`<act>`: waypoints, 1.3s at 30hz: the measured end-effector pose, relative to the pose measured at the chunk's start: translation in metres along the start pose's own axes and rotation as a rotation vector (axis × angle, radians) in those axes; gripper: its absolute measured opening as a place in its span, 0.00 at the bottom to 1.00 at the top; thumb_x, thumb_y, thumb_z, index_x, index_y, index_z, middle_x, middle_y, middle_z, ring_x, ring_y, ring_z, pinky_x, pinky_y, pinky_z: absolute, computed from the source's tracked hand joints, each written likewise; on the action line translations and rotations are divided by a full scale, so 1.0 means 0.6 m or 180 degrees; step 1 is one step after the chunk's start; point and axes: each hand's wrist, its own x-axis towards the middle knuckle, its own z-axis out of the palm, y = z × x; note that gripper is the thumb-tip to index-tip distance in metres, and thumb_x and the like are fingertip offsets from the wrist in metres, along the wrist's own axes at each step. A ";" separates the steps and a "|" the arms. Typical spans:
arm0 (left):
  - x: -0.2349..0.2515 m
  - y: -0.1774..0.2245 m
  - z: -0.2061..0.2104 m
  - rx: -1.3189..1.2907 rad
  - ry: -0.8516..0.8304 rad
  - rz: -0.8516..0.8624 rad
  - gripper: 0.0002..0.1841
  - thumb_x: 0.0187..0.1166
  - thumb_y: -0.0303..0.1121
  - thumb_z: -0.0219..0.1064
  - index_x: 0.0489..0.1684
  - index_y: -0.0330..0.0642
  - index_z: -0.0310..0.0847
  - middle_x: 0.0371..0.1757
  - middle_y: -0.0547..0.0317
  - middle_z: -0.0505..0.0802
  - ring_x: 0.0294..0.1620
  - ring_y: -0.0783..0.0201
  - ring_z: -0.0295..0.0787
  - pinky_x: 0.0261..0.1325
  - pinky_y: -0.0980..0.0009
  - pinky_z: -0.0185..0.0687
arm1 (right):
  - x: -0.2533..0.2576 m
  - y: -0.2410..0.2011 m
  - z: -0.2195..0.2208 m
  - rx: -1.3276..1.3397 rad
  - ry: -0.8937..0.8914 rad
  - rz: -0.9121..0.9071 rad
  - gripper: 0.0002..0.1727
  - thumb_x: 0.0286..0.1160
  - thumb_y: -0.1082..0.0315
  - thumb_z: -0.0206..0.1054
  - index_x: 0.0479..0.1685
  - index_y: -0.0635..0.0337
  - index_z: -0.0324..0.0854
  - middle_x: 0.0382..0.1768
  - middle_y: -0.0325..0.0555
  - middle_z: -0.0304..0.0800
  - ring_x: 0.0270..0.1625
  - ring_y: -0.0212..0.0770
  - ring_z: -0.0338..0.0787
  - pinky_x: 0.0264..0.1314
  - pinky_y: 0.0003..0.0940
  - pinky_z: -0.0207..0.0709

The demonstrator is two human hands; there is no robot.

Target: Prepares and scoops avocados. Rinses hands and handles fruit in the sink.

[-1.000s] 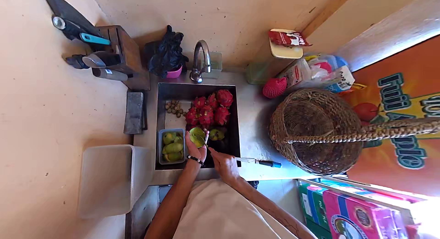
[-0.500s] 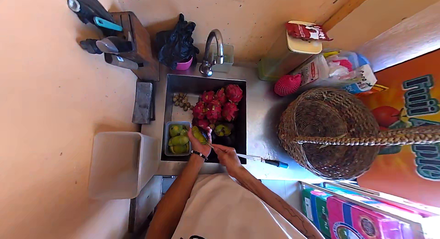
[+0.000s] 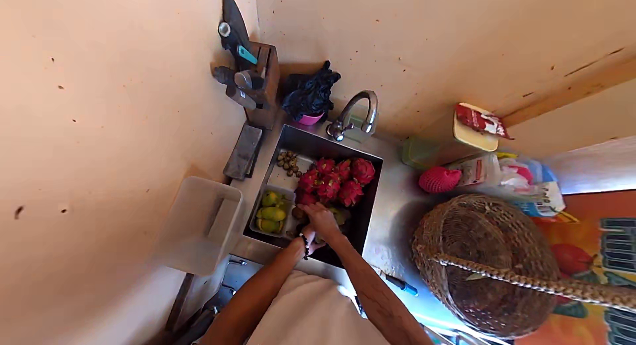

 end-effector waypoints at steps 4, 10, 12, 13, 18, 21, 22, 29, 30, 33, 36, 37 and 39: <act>0.151 -0.048 -0.036 -0.0043 -0.0334 0.0073 0.26 0.94 0.49 0.45 0.76 0.38 0.71 0.69 0.41 0.82 0.63 0.49 0.81 0.61 0.51 0.79 | 0.018 0.027 0.017 0.0071 -0.0085 -0.0079 0.24 0.84 0.76 0.54 0.74 0.49 0.84 0.63 0.51 0.92 0.69 0.56 0.88 0.72 0.52 0.80; 0.081 -0.011 -0.032 0.3008 -0.0466 0.0562 0.26 0.96 0.41 0.40 0.80 0.30 0.69 0.80 0.34 0.76 0.81 0.46 0.71 0.81 0.50 0.65 | 0.008 0.047 0.018 0.0406 0.0026 -0.0143 0.22 0.85 0.75 0.52 0.70 0.56 0.86 0.58 0.53 0.95 0.63 0.56 0.92 0.71 0.52 0.81; 0.067 -0.007 -0.025 0.3169 -0.0634 0.0589 0.25 0.96 0.41 0.41 0.80 0.31 0.66 0.77 0.37 0.76 0.77 0.49 0.71 0.77 0.55 0.65 | 0.008 0.050 0.015 0.0507 -0.0087 -0.0130 0.22 0.87 0.74 0.51 0.71 0.55 0.85 0.59 0.52 0.94 0.64 0.56 0.92 0.74 0.51 0.78; 0.090 -0.012 -0.026 0.3133 -0.0633 0.0794 0.25 0.95 0.41 0.47 0.80 0.31 0.70 0.79 0.37 0.78 0.81 0.48 0.71 0.83 0.53 0.62 | 0.011 0.050 0.011 0.0523 -0.0082 -0.0139 0.22 0.87 0.73 0.51 0.72 0.55 0.85 0.59 0.52 0.95 0.64 0.55 0.92 0.75 0.51 0.78; 0.167 -0.029 -0.040 0.2733 0.0014 0.0863 0.21 0.91 0.40 0.54 0.72 0.35 0.78 0.75 0.35 0.81 0.81 0.42 0.71 0.83 0.43 0.57 | 0.007 0.035 0.001 0.0401 0.0313 -0.0234 0.21 0.86 0.73 0.55 0.69 0.55 0.87 0.51 0.52 0.96 0.55 0.54 0.94 0.65 0.49 0.84; 0.154 -0.015 -0.039 0.2854 0.0087 0.0714 0.21 0.91 0.39 0.55 0.74 0.37 0.77 0.76 0.37 0.81 0.82 0.43 0.70 0.84 0.44 0.57 | 0.008 0.022 -0.006 0.0295 0.0242 -0.0251 0.21 0.84 0.74 0.55 0.68 0.55 0.88 0.53 0.52 0.96 0.57 0.55 0.94 0.65 0.49 0.84; 0.156 -0.017 -0.038 0.2965 0.0098 0.0721 0.21 0.91 0.40 0.55 0.74 0.38 0.77 0.76 0.38 0.81 0.83 0.42 0.69 0.85 0.43 0.55 | 0.010 0.021 -0.007 0.0216 0.0016 -0.0193 0.22 0.84 0.74 0.55 0.70 0.54 0.87 0.56 0.51 0.95 0.60 0.54 0.93 0.67 0.49 0.83; 0.176 -0.028 -0.035 0.3009 0.0458 0.0804 0.27 0.87 0.48 0.60 0.83 0.48 0.72 0.82 0.29 0.71 0.85 0.31 0.61 0.83 0.37 0.55 | 0.020 0.023 -0.042 0.0404 0.0389 -0.0627 0.18 0.90 0.65 0.56 0.66 0.58 0.88 0.51 0.49 0.97 0.53 0.51 0.94 0.63 0.45 0.85; 0.176 -0.029 -0.038 0.2856 0.0510 0.0949 0.26 0.86 0.47 0.62 0.81 0.47 0.74 0.80 0.30 0.74 0.83 0.31 0.63 0.80 0.36 0.59 | 0.023 0.029 -0.057 0.0473 0.0282 -0.0685 0.18 0.90 0.64 0.56 0.64 0.59 0.89 0.52 0.50 0.97 0.56 0.51 0.95 0.66 0.45 0.84; 0.175 -0.018 -0.041 0.2073 0.0547 0.1890 0.20 0.84 0.34 0.61 0.71 0.34 0.79 0.71 0.32 0.83 0.73 0.36 0.76 0.75 0.42 0.70 | 0.052 0.056 -0.124 0.0708 0.0319 -0.0701 0.16 0.87 0.68 0.58 0.57 0.62 0.92 0.51 0.52 0.96 0.59 0.50 0.94 0.71 0.45 0.82; 0.160 0.013 -0.024 0.0592 -0.0064 0.2213 0.14 0.86 0.23 0.54 0.62 0.25 0.78 0.52 0.43 0.87 0.48 0.60 0.85 0.55 0.65 0.82 | 0.101 0.085 -0.208 0.0663 0.0671 -0.0281 0.14 0.85 0.69 0.62 0.58 0.60 0.92 0.68 0.60 0.87 0.74 0.58 0.84 0.80 0.54 0.74; 0.152 0.031 -0.013 0.0051 -0.0331 0.2071 0.13 0.88 0.23 0.51 0.61 0.26 0.76 0.45 0.49 0.87 0.40 0.64 0.85 0.48 0.68 0.84 | 0.118 0.092 -0.231 0.0579 0.0870 -0.0160 0.14 0.85 0.69 0.63 0.57 0.59 0.92 0.72 0.65 0.83 0.76 0.63 0.81 0.80 0.58 0.72; 0.140 0.077 0.010 -0.0836 -0.0822 0.1611 0.16 0.93 0.30 0.43 0.62 0.31 0.74 0.41 0.53 0.88 0.37 0.63 0.88 0.46 0.66 0.86 | 0.146 0.096 -0.263 0.0479 0.1195 -0.0008 0.13 0.85 0.68 0.64 0.57 0.62 0.92 0.73 0.69 0.82 0.74 0.69 0.82 0.78 0.62 0.72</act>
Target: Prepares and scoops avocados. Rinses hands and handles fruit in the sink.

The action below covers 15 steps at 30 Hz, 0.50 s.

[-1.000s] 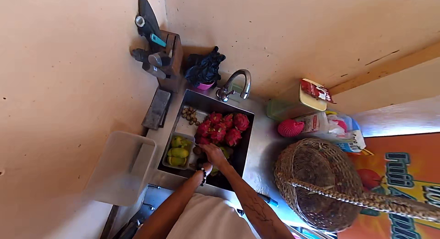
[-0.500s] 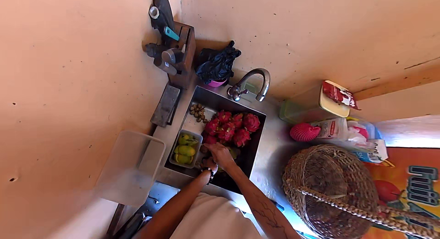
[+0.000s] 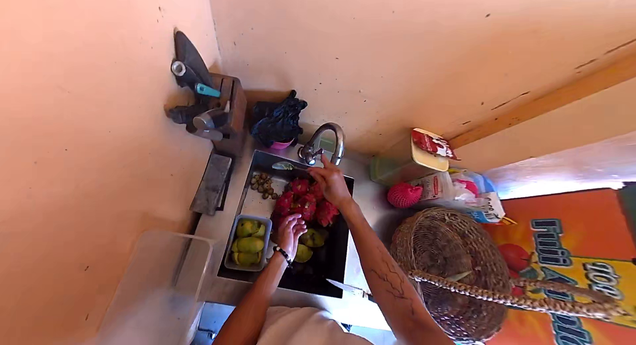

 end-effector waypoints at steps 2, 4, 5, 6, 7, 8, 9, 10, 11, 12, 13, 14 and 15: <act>0.029 0.041 0.034 -0.0815 -0.0154 -0.0382 0.28 0.95 0.47 0.34 0.74 0.35 0.68 0.57 0.44 0.88 0.51 0.53 0.89 0.57 0.59 0.85 | 0.013 -0.001 -0.006 0.0116 0.0029 -0.0074 0.14 0.86 0.70 0.62 0.57 0.64 0.91 0.73 0.64 0.83 0.72 0.62 0.86 0.76 0.57 0.77; 0.071 0.070 0.062 -0.1433 -0.0388 -0.0628 0.44 0.87 0.66 0.20 0.91 0.41 0.49 0.81 0.37 0.73 0.74 0.45 0.79 0.73 0.52 0.77 | 0.005 0.009 -0.006 0.0320 -0.0158 -0.0278 0.14 0.86 0.71 0.60 0.57 0.65 0.91 0.76 0.59 0.82 0.74 0.54 0.86 0.79 0.50 0.77; 0.095 0.079 0.076 -0.1614 -0.0451 -0.0684 0.50 0.81 0.72 0.15 0.93 0.43 0.43 0.87 0.37 0.66 0.81 0.44 0.73 0.77 0.51 0.73 | -0.002 0.014 -0.009 0.0353 -0.0157 -0.0249 0.14 0.86 0.71 0.60 0.56 0.65 0.92 0.74 0.56 0.84 0.73 0.52 0.87 0.79 0.49 0.77; 0.118 0.086 0.091 -0.1719 -0.0460 -0.0697 0.54 0.76 0.75 0.12 0.93 0.42 0.42 0.89 0.38 0.63 0.83 0.44 0.69 0.79 0.50 0.71 | -0.009 0.019 -0.014 0.0344 -0.0032 -0.0170 0.14 0.86 0.70 0.60 0.55 0.64 0.92 0.68 0.54 0.89 0.69 0.49 0.89 0.77 0.47 0.78; 0.138 0.091 0.104 -0.1790 -0.0425 -0.0699 0.56 0.74 0.77 0.10 0.93 0.41 0.41 0.90 0.38 0.61 0.85 0.44 0.67 0.80 0.50 0.70 | -0.017 0.024 -0.019 0.0292 0.0169 -0.0101 0.14 0.85 0.70 0.61 0.53 0.64 0.93 0.60 0.53 0.94 0.63 0.47 0.92 0.72 0.45 0.81; 0.156 0.092 0.117 -0.1864 -0.0352 -0.0698 0.57 0.73 0.77 0.09 0.93 0.40 0.42 0.91 0.38 0.59 0.86 0.44 0.66 0.80 0.49 0.69 | -0.026 0.027 -0.025 0.0237 0.0340 -0.0062 0.13 0.84 0.70 0.62 0.50 0.65 0.93 0.52 0.54 0.95 0.57 0.46 0.92 0.67 0.42 0.84; 0.174 0.091 0.129 -0.1940 -0.0270 -0.0693 0.56 0.74 0.77 0.10 0.93 0.40 0.42 0.92 0.38 0.57 0.87 0.43 0.64 0.80 0.47 0.68 | -0.035 0.029 -0.032 0.0183 0.0397 -0.0036 0.13 0.83 0.70 0.63 0.49 0.65 0.93 0.51 0.55 0.94 0.56 0.46 0.93 0.66 0.41 0.85; 0.188 0.088 0.140 -0.2010 -0.0180 -0.0674 0.56 0.75 0.77 0.12 0.93 0.41 0.41 0.92 0.38 0.56 0.87 0.42 0.62 0.80 0.45 0.68 | -0.044 0.032 -0.038 0.0156 0.0372 0.0000 0.13 0.83 0.70 0.63 0.50 0.66 0.93 0.53 0.57 0.94 0.58 0.47 0.93 0.67 0.41 0.85; 0.199 0.085 0.152 -0.2078 -0.0089 -0.0657 0.55 0.75 0.78 0.14 0.93 0.42 0.42 0.93 0.39 0.55 0.88 0.41 0.61 0.79 0.43 0.68 | -0.053 0.035 -0.043 0.0152 0.0324 0.0056 0.13 0.83 0.70 0.63 0.51 0.66 0.93 0.55 0.57 0.93 0.61 0.48 0.92 0.70 0.42 0.83; 0.203 0.083 0.167 -0.2150 -0.0004 -0.0631 0.54 0.76 0.78 0.15 0.93 0.43 0.43 0.93 0.40 0.55 0.88 0.40 0.61 0.79 0.41 0.68 | -0.061 0.039 -0.047 0.0127 0.0326 0.0108 0.14 0.83 0.70 0.62 0.52 0.65 0.93 0.56 0.57 0.93 0.63 0.49 0.91 0.72 0.43 0.82; 0.204 0.080 0.180 -0.2195 0.0060 -0.0584 0.53 0.76 0.77 0.16 0.93 0.45 0.44 0.93 0.41 0.55 0.88 0.41 0.60 0.79 0.41 0.68 | -0.069 0.042 -0.051 0.0079 0.0365 0.0165 0.13 0.84 0.70 0.62 0.52 0.65 0.93 0.56 0.56 0.94 0.62 0.49 0.91 0.72 0.42 0.82; 0.204 0.076 0.192 -0.2197 0.0142 -0.0519 0.52 0.77 0.76 0.16 0.93 0.46 0.44 0.92 0.42 0.57 0.87 0.42 0.62 0.79 0.42 0.69 | -0.076 0.044 -0.054 0.0013 0.0414 0.0216 0.13 0.83 0.70 0.62 0.51 0.64 0.93 0.55 0.56 0.94 0.62 0.49 0.92 0.71 0.42 0.82; 0.203 0.070 0.202 -0.2190 0.0262 -0.0448 0.50 0.80 0.75 0.16 0.94 0.48 0.43 0.92 0.43 0.58 0.86 0.44 0.63 0.79 0.44 0.68 | -0.082 0.046 -0.056 -0.0049 0.0440 0.0255 0.13 0.83 0.70 0.63 0.51 0.64 0.93 0.54 0.56 0.94 0.61 0.49 0.92 0.70 0.43 0.82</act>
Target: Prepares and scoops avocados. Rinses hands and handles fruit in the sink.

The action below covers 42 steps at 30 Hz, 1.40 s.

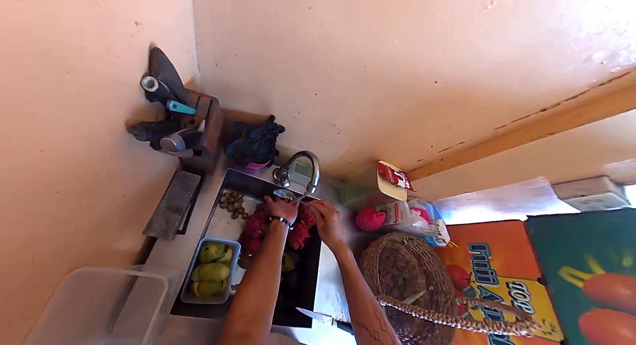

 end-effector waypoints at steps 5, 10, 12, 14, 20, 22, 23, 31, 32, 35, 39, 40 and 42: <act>0.008 -0.015 -0.011 0.0239 0.0839 0.0316 0.29 0.93 0.57 0.34 0.75 0.45 0.63 0.56 0.50 0.77 0.50 0.57 0.75 0.52 0.58 0.76 | -0.010 -0.007 0.014 0.0192 -0.0368 0.0489 0.14 0.84 0.69 0.63 0.53 0.66 0.93 0.49 0.56 0.96 0.55 0.47 0.94 0.66 0.42 0.83; -0.024 -0.004 -0.059 0.0403 0.0487 0.0769 0.10 0.93 0.32 0.40 0.41 0.46 0.65 0.25 0.63 0.72 0.21 0.70 0.68 0.26 0.75 0.71 | 0.026 -0.025 0.077 0.0345 -0.1042 0.1459 0.16 0.88 0.63 0.59 0.55 0.63 0.91 0.48 0.54 0.95 0.54 0.47 0.93 0.66 0.49 0.81; -0.039 0.002 -0.085 0.0320 0.0090 0.0676 0.12 0.91 0.28 0.41 0.60 0.38 0.69 0.48 0.52 0.82 0.44 0.63 0.81 0.48 0.68 0.80 | 0.053 -0.034 0.101 -0.0014 -0.1341 0.1506 0.18 0.89 0.61 0.57 0.60 0.57 0.90 0.54 0.55 0.94 0.62 0.53 0.91 0.71 0.55 0.78; -0.052 0.007 -0.097 0.0195 -0.0124 0.0447 0.24 0.95 0.36 0.38 0.86 0.38 0.57 0.83 0.46 0.72 0.78 0.57 0.73 0.75 0.61 0.71 | 0.077 -0.035 0.114 -0.0353 -0.1693 0.1335 0.19 0.90 0.60 0.54 0.68 0.51 0.88 0.60 0.55 0.93 0.67 0.56 0.89 0.74 0.58 0.75; -0.048 0.010 -0.079 0.0123 0.0079 0.0212 0.26 0.96 0.39 0.44 0.90 0.38 0.51 0.91 0.48 0.62 0.89 0.56 0.59 0.86 0.59 0.59 | 0.092 -0.060 0.103 -0.0957 -0.2137 0.1345 0.21 0.91 0.56 0.52 0.72 0.42 0.86 0.67 0.49 0.90 0.71 0.55 0.86 0.71 0.62 0.76; -0.047 0.005 -0.077 0.0329 0.0155 0.0208 0.22 0.94 0.36 0.48 0.82 0.35 0.63 0.82 0.46 0.74 0.78 0.57 0.72 0.78 0.62 0.68 | 0.071 -0.064 0.099 -0.0827 -0.1922 0.1565 0.21 0.91 0.57 0.53 0.70 0.47 0.86 0.65 0.52 0.91 0.69 0.56 0.88 0.69 0.61 0.77; -0.050 0.002 -0.076 0.0409 0.0182 0.0216 0.19 0.93 0.34 0.50 0.76 0.34 0.69 0.74 0.47 0.81 0.68 0.59 0.78 0.70 0.65 0.73 | 0.058 -0.063 0.100 -0.0758 -0.1787 0.1642 0.20 0.91 0.57 0.53 0.70 0.49 0.86 0.64 0.53 0.91 0.68 0.57 0.88 0.69 0.62 0.77; -0.082 -0.013 -0.083 0.0565 0.0364 0.0294 0.16 0.93 0.32 0.50 0.64 0.27 0.75 0.52 0.46 0.91 0.46 0.65 0.87 0.51 0.71 0.82 | -0.027 -0.039 0.109 0.0062 -0.1136 0.1708 0.19 0.90 0.64 0.55 0.70 0.56 0.87 0.62 0.54 0.93 0.67 0.53 0.89 0.73 0.56 0.75; -0.079 -0.012 -0.088 0.0649 0.0359 0.0297 0.16 0.93 0.32 0.50 0.64 0.27 0.76 0.52 0.46 0.91 0.47 0.64 0.87 0.51 0.70 0.81 | -0.032 -0.042 0.109 0.0093 -0.1088 0.1717 0.19 0.90 0.65 0.55 0.69 0.57 0.87 0.61 0.54 0.93 0.66 0.53 0.89 0.73 0.56 0.75; -0.066 -0.010 -0.101 0.0739 0.0300 0.0218 0.17 0.93 0.32 0.49 0.67 0.28 0.75 0.58 0.45 0.91 0.53 0.63 0.88 0.55 0.69 0.80 | -0.045 -0.047 0.108 0.0126 -0.0970 0.1763 0.19 0.91 0.65 0.55 0.69 0.57 0.87 0.60 0.55 0.93 0.67 0.55 0.89 0.75 0.58 0.73; -0.054 0.004 -0.115 0.0963 0.0114 -0.0087 0.14 0.91 0.32 0.53 0.60 0.31 0.79 0.53 0.48 0.91 0.51 0.62 0.87 0.54 0.69 0.80 | -0.047 -0.049 0.099 0.0182 -0.0955 0.1840 0.19 0.91 0.67 0.54 0.68 0.58 0.87 0.61 0.56 0.93 0.67 0.54 0.89 0.74 0.57 0.75; -0.052 0.007 -0.118 0.1044 0.0080 -0.0122 0.13 0.91 0.32 0.54 0.59 0.31 0.80 0.51 0.49 0.91 0.48 0.62 0.86 0.52 0.69 0.80 | -0.045 -0.047 0.095 0.0229 -0.0983 0.1838 0.19 0.91 0.67 0.54 0.67 0.59 0.87 0.61 0.56 0.92 0.67 0.53 0.89 0.75 0.56 0.74; -0.049 0.015 -0.115 0.1237 0.0136 -0.0071 0.11 0.89 0.31 0.56 0.55 0.32 0.80 0.44 0.50 0.92 0.40 0.63 0.86 0.45 0.70 0.81 | -0.039 -0.045 0.089 0.0287 -0.1073 0.1856 0.18 0.91 0.67 0.54 0.67 0.60 0.87 0.62 0.56 0.92 0.69 0.52 0.88 0.76 0.55 0.73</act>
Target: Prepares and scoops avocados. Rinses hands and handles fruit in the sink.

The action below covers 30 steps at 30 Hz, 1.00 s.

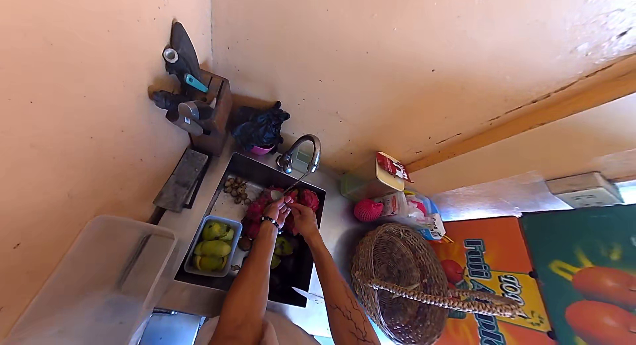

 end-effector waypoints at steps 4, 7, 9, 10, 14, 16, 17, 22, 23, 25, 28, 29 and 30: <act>0.007 0.035 -0.003 0.0441 0.0370 0.0463 0.13 0.91 0.34 0.54 0.60 0.33 0.76 0.45 0.50 0.86 0.38 0.62 0.81 0.43 0.66 0.79 | -0.014 -0.012 -0.007 -0.0152 -0.0164 0.0094 0.18 0.91 0.65 0.55 0.63 0.59 0.89 0.58 0.55 0.93 0.64 0.52 0.89 0.72 0.54 0.75; 0.039 0.048 -0.011 0.0371 0.0409 0.0681 0.20 0.95 0.39 0.44 0.71 0.36 0.75 0.60 0.47 0.88 0.50 0.60 0.85 0.54 0.62 0.80 | -0.024 -0.013 0.000 -0.0177 0.0107 -0.0003 0.18 0.91 0.66 0.55 0.64 0.58 0.89 0.55 0.56 0.94 0.59 0.53 0.92 0.68 0.55 0.78; 0.031 0.045 0.004 -0.0146 0.0269 0.0708 0.26 0.97 0.45 0.34 0.71 0.36 0.71 0.59 0.47 0.88 0.49 0.60 0.87 0.52 0.63 0.82 | -0.013 -0.010 0.012 -0.0125 0.0251 -0.0024 0.18 0.91 0.66 0.55 0.65 0.58 0.88 0.56 0.56 0.94 0.60 0.53 0.92 0.69 0.54 0.78; 0.023 0.044 0.017 -0.0458 0.0257 0.0683 0.26 0.97 0.47 0.34 0.69 0.35 0.70 0.57 0.46 0.88 0.47 0.59 0.88 0.50 0.63 0.84 | -0.005 -0.011 0.020 -0.0062 0.0288 -0.0052 0.18 0.91 0.66 0.55 0.66 0.59 0.88 0.57 0.56 0.94 0.62 0.53 0.91 0.72 0.54 0.77; 0.007 0.019 0.033 -0.0743 0.0254 0.0461 0.18 0.94 0.29 0.47 0.76 0.28 0.62 0.66 0.37 0.83 0.57 0.55 0.88 0.59 0.65 0.86 | 0.005 -0.014 0.026 -0.0031 0.0321 -0.0025 0.18 0.91 0.66 0.55 0.65 0.59 0.88 0.56 0.56 0.94 0.61 0.53 0.91 0.70 0.56 0.78; 0.015 0.019 0.026 -0.0746 0.0207 0.0593 0.17 0.93 0.27 0.48 0.73 0.26 0.66 0.62 0.37 0.85 0.54 0.55 0.89 0.59 0.64 0.86 | -0.013 -0.028 0.014 -0.0192 0.0202 0.0131 0.18 0.92 0.65 0.54 0.66 0.57 0.88 0.58 0.56 0.94 0.62 0.54 0.91 0.70 0.58 0.77; 0.019 0.021 0.025 -0.0738 0.0137 0.0682 0.17 0.93 0.27 0.47 0.72 0.26 0.68 0.61 0.37 0.86 0.54 0.55 0.89 0.59 0.64 0.86 | -0.020 -0.034 0.009 -0.0259 0.0195 0.0151 0.19 0.92 0.65 0.54 0.67 0.56 0.88 0.58 0.56 0.93 0.62 0.54 0.91 0.70 0.58 0.77; -0.007 0.017 0.058 -0.0338 0.0183 0.0678 0.19 0.95 0.30 0.46 0.75 0.26 0.67 0.64 0.35 0.85 0.56 0.56 0.88 0.59 0.65 0.85 | -0.009 -0.021 0.023 -0.0004 0.0464 -0.0007 0.19 0.91 0.66 0.55 0.67 0.61 0.87 0.58 0.59 0.93 0.63 0.56 0.91 0.72 0.59 0.76; -0.002 0.020 0.058 -0.0400 0.0188 0.0688 0.18 0.95 0.30 0.46 0.73 0.26 0.66 0.62 0.35 0.84 0.54 0.55 0.88 0.57 0.64 0.86 | -0.012 -0.023 0.020 0.0004 0.0422 0.0001 0.18 0.91 0.66 0.55 0.67 0.61 0.87 0.58 0.58 0.93 0.62 0.56 0.91 0.71 0.59 0.77; 0.009 0.025 0.049 -0.0499 0.0171 0.0769 0.18 0.96 0.34 0.45 0.69 0.29 0.70 0.55 0.37 0.86 0.46 0.53 0.90 0.49 0.61 0.88 | -0.029 -0.034 0.012 -0.0126 0.0341 0.0111 0.19 0.91 0.65 0.55 0.68 0.58 0.87 0.58 0.57 0.93 0.60 0.55 0.92 0.68 0.58 0.78; 0.012 0.021 0.039 -0.0275 0.0087 0.1006 0.21 0.97 0.38 0.41 0.73 0.34 0.70 0.47 0.42 0.88 0.36 0.55 0.89 0.40 0.62 0.87 | -0.047 -0.039 0.021 -0.0207 0.0423 0.0169 0.18 0.92 0.65 0.55 0.68 0.56 0.88 0.57 0.55 0.94 0.61 0.56 0.92 0.67 0.60 0.78; 0.008 0.016 0.039 -0.0150 0.0009 0.1053 0.21 0.97 0.37 0.39 0.75 0.34 0.67 0.46 0.42 0.88 0.35 0.56 0.89 0.40 0.64 0.87 | -0.042 -0.032 0.030 -0.0130 0.0529 0.0082 0.18 0.91 0.65 0.55 0.67 0.57 0.88 0.56 0.55 0.95 0.60 0.56 0.92 0.66 0.60 0.79; 0.002 0.012 0.038 0.0007 -0.0069 0.1042 0.21 0.97 0.36 0.37 0.76 0.31 0.64 0.47 0.41 0.88 0.37 0.57 0.90 0.43 0.65 0.88 | -0.032 -0.020 0.040 -0.0018 0.0590 -0.0045 0.18 0.91 0.65 0.55 0.68 0.58 0.87 0.56 0.55 0.95 0.60 0.55 0.93 0.67 0.60 0.79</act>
